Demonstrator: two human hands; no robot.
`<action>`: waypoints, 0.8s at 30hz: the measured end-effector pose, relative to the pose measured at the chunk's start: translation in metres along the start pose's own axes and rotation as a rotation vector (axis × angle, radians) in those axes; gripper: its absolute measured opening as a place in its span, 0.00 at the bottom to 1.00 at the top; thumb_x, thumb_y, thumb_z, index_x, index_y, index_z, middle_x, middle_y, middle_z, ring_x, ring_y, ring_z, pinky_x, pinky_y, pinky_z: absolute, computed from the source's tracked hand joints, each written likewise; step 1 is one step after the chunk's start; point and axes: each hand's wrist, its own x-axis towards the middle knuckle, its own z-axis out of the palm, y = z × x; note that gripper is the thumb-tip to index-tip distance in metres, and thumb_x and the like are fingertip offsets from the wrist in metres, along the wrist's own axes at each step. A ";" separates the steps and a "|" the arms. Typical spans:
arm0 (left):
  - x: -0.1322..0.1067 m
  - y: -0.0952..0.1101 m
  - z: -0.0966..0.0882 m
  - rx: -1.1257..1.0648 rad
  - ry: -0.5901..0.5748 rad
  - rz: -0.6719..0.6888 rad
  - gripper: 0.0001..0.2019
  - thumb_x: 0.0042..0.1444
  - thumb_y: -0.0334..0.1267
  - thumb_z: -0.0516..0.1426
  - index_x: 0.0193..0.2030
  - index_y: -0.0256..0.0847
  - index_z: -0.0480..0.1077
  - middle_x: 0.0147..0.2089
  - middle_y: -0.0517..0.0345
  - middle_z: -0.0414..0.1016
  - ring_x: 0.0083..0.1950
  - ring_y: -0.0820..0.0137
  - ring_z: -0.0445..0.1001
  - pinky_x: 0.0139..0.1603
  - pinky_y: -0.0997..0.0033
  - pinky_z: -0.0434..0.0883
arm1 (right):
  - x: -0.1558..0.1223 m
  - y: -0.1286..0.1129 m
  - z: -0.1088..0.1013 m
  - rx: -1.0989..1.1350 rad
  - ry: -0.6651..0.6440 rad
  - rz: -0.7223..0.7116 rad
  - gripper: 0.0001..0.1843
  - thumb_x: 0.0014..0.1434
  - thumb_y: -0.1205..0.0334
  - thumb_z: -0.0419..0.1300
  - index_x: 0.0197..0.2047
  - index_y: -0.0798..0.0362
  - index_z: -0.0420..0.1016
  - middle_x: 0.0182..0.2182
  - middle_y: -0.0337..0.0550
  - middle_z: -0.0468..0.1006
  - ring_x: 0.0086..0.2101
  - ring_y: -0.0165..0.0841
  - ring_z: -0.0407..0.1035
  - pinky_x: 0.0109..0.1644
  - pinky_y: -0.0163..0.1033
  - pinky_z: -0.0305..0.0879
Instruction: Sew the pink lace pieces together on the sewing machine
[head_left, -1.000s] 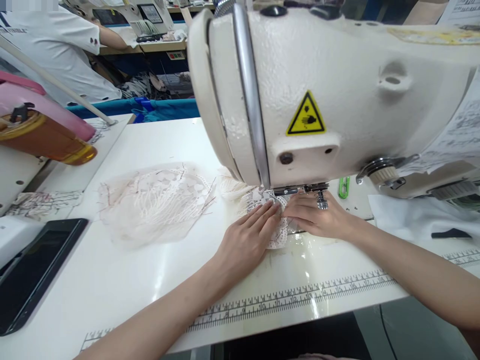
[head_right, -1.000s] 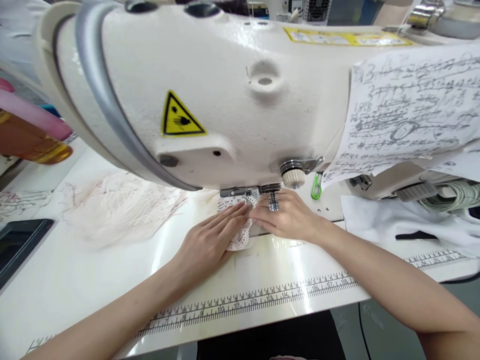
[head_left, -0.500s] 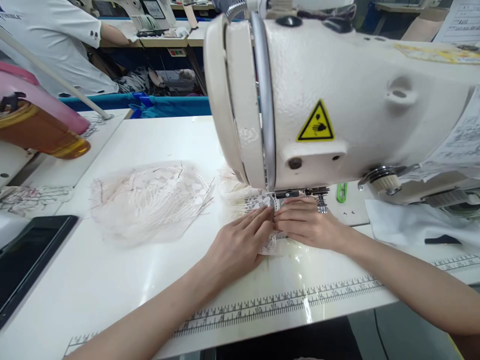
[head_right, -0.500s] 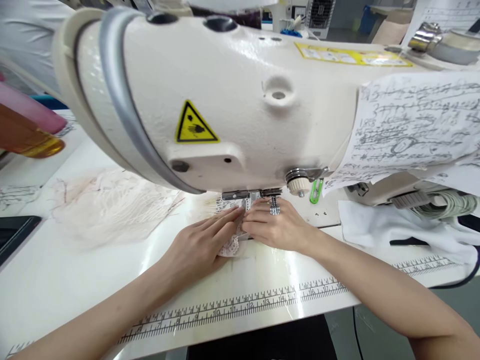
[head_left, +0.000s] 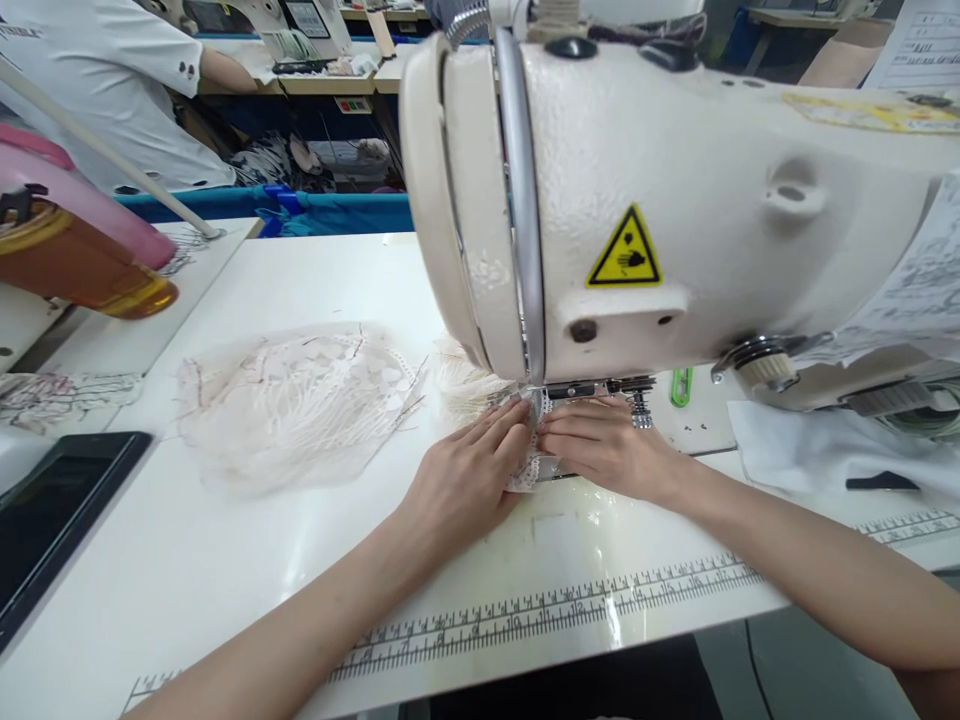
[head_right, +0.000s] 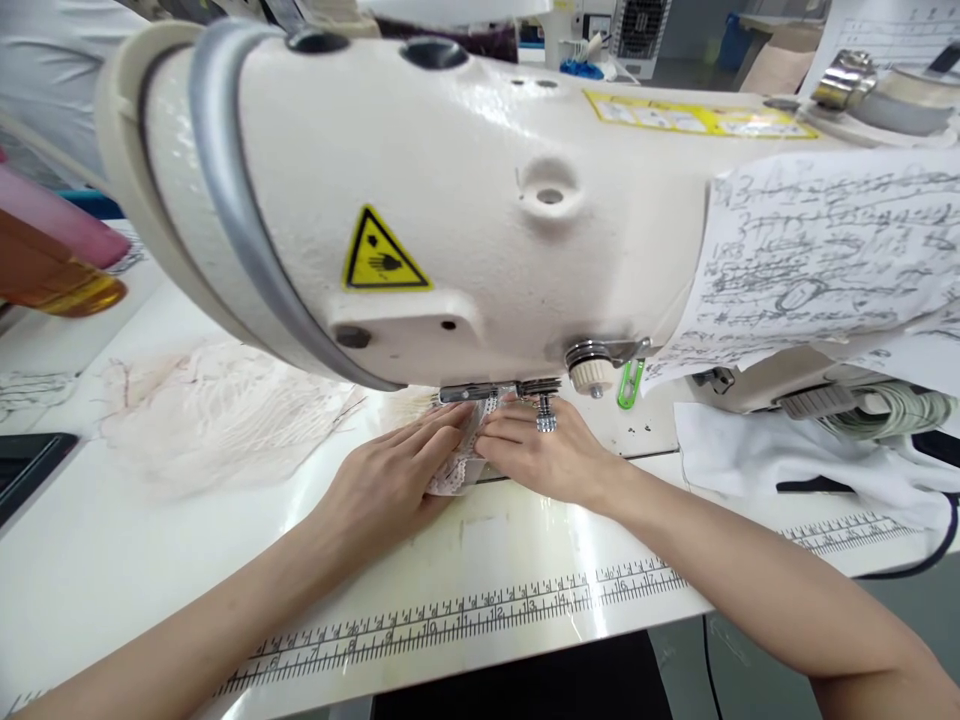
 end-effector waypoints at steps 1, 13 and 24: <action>0.000 0.000 0.000 0.002 -0.001 0.000 0.12 0.55 0.31 0.53 0.47 0.35 0.66 0.59 0.41 0.70 0.60 0.57 0.70 0.55 0.59 0.74 | 0.000 0.001 0.000 0.007 -0.001 0.001 0.12 0.63 0.71 0.52 0.40 0.50 0.76 0.37 0.39 0.80 0.39 0.30 0.72 0.47 0.40 0.68; 0.001 0.000 0.002 0.038 0.010 0.019 0.23 0.58 0.33 0.51 0.60 0.30 0.63 0.61 0.42 0.68 0.61 0.57 0.68 0.58 0.56 0.72 | -0.001 0.012 0.001 -0.002 -0.006 0.000 0.12 0.63 0.71 0.52 0.41 0.50 0.75 0.38 0.38 0.79 0.40 0.29 0.72 0.46 0.39 0.69; 0.003 0.002 0.002 0.064 0.025 0.053 0.21 0.61 0.36 0.49 0.59 0.30 0.67 0.61 0.44 0.68 0.63 0.55 0.66 0.56 0.54 0.73 | -0.002 0.013 -0.009 -0.136 0.021 0.054 0.12 0.63 0.69 0.51 0.41 0.48 0.75 0.40 0.35 0.79 0.36 0.28 0.72 0.38 0.38 0.64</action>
